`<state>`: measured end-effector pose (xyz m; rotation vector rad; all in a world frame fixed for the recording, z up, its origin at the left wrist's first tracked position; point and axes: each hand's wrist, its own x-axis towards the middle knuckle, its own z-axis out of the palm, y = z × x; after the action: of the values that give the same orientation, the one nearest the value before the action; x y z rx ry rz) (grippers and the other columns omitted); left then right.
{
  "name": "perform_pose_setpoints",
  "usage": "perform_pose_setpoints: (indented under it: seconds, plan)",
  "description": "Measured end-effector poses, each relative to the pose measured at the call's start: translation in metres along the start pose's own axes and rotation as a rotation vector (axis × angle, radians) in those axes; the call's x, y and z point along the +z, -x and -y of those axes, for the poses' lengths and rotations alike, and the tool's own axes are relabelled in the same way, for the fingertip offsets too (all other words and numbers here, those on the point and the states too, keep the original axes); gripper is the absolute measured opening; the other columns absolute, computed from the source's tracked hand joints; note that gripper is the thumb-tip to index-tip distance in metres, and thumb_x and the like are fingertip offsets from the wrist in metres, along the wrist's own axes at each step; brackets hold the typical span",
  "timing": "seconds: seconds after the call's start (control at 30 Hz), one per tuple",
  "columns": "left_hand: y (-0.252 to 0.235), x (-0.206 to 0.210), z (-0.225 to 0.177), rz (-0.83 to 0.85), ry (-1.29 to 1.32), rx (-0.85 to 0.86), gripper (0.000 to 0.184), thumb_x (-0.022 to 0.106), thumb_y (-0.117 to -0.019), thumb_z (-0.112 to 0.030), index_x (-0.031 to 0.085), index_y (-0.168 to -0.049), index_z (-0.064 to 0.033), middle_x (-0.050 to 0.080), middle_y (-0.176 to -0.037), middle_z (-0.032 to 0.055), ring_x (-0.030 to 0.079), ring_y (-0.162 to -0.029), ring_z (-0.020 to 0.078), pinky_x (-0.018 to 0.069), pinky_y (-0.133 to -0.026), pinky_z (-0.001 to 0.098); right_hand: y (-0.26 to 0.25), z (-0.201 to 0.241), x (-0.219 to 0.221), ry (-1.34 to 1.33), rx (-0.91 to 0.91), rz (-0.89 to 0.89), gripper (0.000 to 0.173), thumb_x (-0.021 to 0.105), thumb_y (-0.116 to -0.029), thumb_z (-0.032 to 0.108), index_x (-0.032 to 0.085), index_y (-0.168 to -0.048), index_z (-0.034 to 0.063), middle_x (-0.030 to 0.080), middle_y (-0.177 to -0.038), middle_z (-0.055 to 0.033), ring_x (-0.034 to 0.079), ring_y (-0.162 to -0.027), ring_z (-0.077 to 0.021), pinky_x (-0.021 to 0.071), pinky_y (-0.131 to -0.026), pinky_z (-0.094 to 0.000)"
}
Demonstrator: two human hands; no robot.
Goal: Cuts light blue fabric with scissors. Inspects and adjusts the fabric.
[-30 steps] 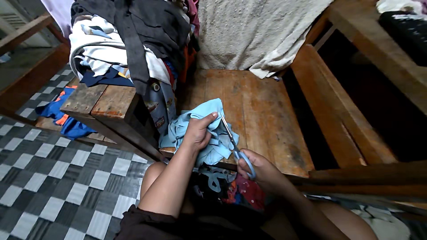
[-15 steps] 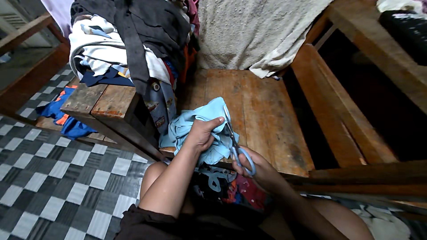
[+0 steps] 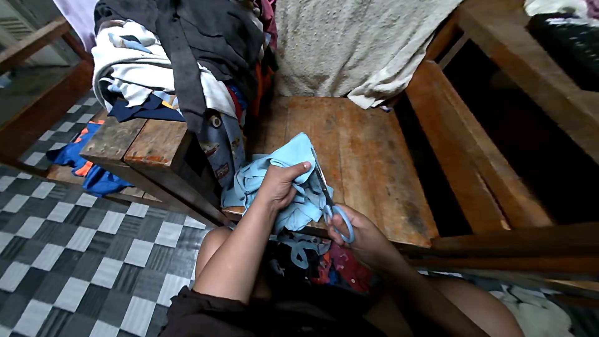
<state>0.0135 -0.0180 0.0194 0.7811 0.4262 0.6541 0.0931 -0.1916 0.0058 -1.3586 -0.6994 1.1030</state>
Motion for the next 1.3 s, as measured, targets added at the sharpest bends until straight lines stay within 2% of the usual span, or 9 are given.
perform_pose_setpoints:
  seconds: [0.1,0.27,0.33,0.47,0.6,0.8,0.97,1.1,1.3]
  plan:
    - [0.000,-0.002,-0.002,0.014,-0.017,0.000,0.036,0.058,-0.0887,0.015,0.057,-0.121,-0.0024,0.070,-0.099,0.0070,0.069,-0.087,0.0137,0.0582,-0.082,0.0311,0.000,0.001,-0.001,-0.052,0.002,0.021,0.017,0.059,-0.0988,0.031,0.055,-0.097,0.0144,0.054,-0.064,0.0142,0.049,-0.051,0.0057,0.0420,-0.051,-0.0095]
    - [0.001,-0.005,-0.004,0.098,-0.110,-0.044,0.044,0.058,-0.0869,0.015,0.055,-0.128,0.0008,0.069,-0.109,0.0087,0.068,-0.094,0.0135,0.0575,-0.087,0.0306,-0.003,-0.002,-0.004,-0.070,-0.033,0.067,0.035,0.067,-0.0930,0.049,0.054,-0.099,0.0166,0.054,-0.065,0.0146,0.048,-0.053,0.0060,0.0401,-0.052,-0.0095]
    - [0.002,-0.005,-0.005,0.138,-0.145,-0.065,0.045,0.059,-0.0853,0.015,0.056,-0.129,0.0018,0.070,-0.109,0.0090,0.069,-0.094,0.0130,0.0579,-0.087,0.0297,-0.004,-0.003,-0.004,-0.067,-0.044,0.064,0.032,0.065,-0.0945,0.046,0.054,-0.098,0.0165,0.054,-0.065,0.0147,0.048,-0.053,0.0063,0.0398,-0.052,-0.0093]
    - [0.002,-0.006,-0.006,0.237,-0.181,-0.069,0.050,0.058,-0.0838,0.015,0.053,-0.132,0.0025,0.069,-0.119,0.0096,0.068,-0.099,0.0117,0.0564,-0.090,0.0285,-0.005,-0.003,-0.004,-0.071,-0.044,0.063,0.029,0.062,-0.0970,0.044,0.053,-0.098,0.0164,0.053,-0.065,0.0147,0.047,-0.052,0.0067,0.0390,-0.051,-0.0086]
    - [0.002,-0.006,-0.007,0.236,-0.188,-0.074,0.051,0.059,-0.0841,0.015,0.053,-0.133,0.0017,0.069,-0.118,0.0095,0.068,-0.099,0.0118,0.0565,-0.090,0.0291,-0.005,-0.003,-0.003,-0.076,-0.029,0.042,0.027,0.061,-0.0979,0.041,0.054,-0.098,0.0157,0.053,-0.064,0.0140,0.047,-0.052,0.0059,0.0395,-0.051,-0.0095]
    - [0.002,-0.007,-0.010,0.238,-0.214,-0.084,0.052,0.058,-0.0843,0.016,0.053,-0.134,0.0013,0.068,-0.121,0.0088,0.068,-0.099,0.0102,0.0561,-0.090,0.0268,-0.003,0.001,0.001,-0.075,0.012,-0.006,0.012,0.053,-0.1005,0.026,0.053,-0.096,0.0146,0.052,-0.062,0.0136,0.047,-0.050,0.0057,0.0404,-0.051,-0.0094]
    - [0.002,-0.010,-0.012,0.274,-0.246,-0.096,0.051,0.059,-0.0823,0.014,0.053,-0.132,0.0019,0.069,-0.119,0.0079,0.068,-0.100,0.0100,0.0565,-0.090,0.0275,-0.003,0.001,-0.001,-0.108,0.007,0.003,0.018,0.059,-0.0991,0.032,0.055,-0.094,0.0155,0.052,-0.062,0.0136,0.046,-0.050,0.0059,0.0393,-0.049,-0.0091]
    - [0.003,-0.012,-0.012,0.320,-0.300,-0.138,0.047,0.063,-0.0804,0.014,0.056,-0.125,0.0021,0.071,-0.116,0.0070,0.069,-0.100,0.0112,0.0574,-0.091,0.0291,-0.003,0.001,-0.003,-0.102,-0.014,0.026,0.021,0.057,-0.0997,0.036,0.054,-0.097,0.0153,0.052,-0.063,0.0143,0.045,-0.050,0.0063,0.0382,-0.050,-0.0088]
    - [0.002,-0.015,-0.012,0.383,-0.326,-0.146,0.051,0.064,-0.0793,0.013,0.054,-0.128,0.0034,0.069,-0.124,0.0090,0.068,-0.108,0.0119,0.0553,-0.095,0.0296,-0.004,-0.001,-0.004,-0.134,-0.012,0.041,0.024,0.061,-0.0984,0.038,0.054,-0.098,0.0152,0.052,-0.063,0.0134,0.045,-0.050,0.0060,0.0377,-0.049,-0.0088]
